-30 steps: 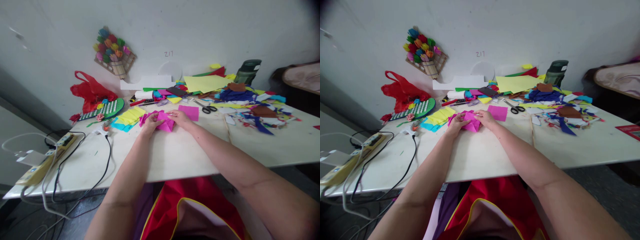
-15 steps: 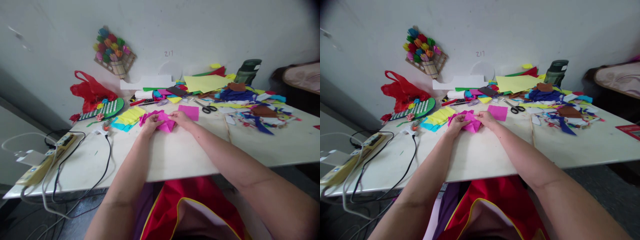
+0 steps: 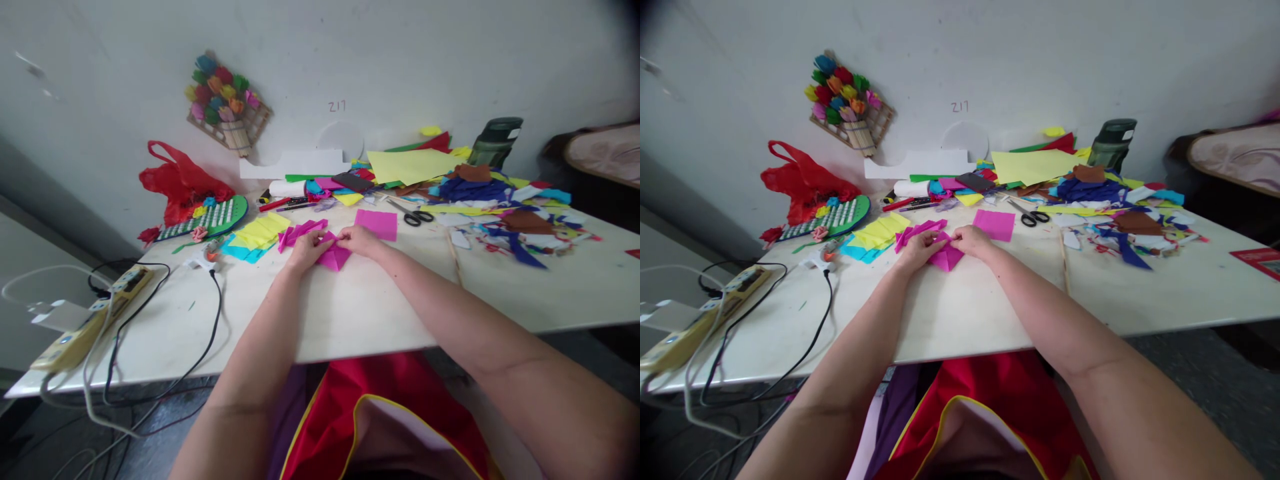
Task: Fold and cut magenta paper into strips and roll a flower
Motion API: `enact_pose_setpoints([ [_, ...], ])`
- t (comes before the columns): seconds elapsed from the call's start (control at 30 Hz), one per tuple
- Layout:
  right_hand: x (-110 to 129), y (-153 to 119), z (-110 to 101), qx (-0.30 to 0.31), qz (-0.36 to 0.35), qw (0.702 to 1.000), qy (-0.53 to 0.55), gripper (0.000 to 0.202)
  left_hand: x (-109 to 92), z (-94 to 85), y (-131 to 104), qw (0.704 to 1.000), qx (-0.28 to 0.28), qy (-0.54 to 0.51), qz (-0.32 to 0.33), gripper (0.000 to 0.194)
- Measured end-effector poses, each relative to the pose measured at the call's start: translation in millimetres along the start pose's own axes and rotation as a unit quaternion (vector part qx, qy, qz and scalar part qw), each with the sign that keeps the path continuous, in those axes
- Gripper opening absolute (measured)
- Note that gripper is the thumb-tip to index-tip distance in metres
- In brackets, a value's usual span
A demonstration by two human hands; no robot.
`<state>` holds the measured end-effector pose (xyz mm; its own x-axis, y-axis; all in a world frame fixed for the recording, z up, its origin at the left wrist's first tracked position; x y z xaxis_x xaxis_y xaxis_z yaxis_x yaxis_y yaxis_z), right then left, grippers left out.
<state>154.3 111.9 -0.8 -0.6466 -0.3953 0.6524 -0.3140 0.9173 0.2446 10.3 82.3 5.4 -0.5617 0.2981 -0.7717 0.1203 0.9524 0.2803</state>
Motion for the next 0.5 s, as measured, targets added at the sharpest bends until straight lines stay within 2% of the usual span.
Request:
enact_pose_setpoints([
  [0.13,3,-1,0,0.005,0.003,0.999,-0.050,0.015,-7,-5.6,-2,0.997,0.006,0.078,0.020,0.053],
  [0.3,4,-2,0,0.009,0.004,0.998,-0.058,0.016,-15,-7.6,-3,0.982,0.019,0.161,0.097,0.059],
  [0.37,3,-2,0,0.010,0.002,0.998,-0.059,0.016,-15,-5.5,-2,0.972,0.028,0.199,0.120,0.061],
  [0.5,4,-3,0,0.005,-0.004,0.999,-0.052,0.016,-9,0.6,-2,0.956,0.049,0.261,0.127,0.071],
])
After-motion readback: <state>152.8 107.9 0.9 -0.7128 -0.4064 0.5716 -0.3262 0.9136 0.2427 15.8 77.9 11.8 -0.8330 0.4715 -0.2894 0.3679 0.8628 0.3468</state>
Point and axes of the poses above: each hand's wrist, its own y-axis towards the middle knuckle, its own z-axis out of the palm, x = y × z, the point moved 7 cm from there along y, towards the middle knuckle
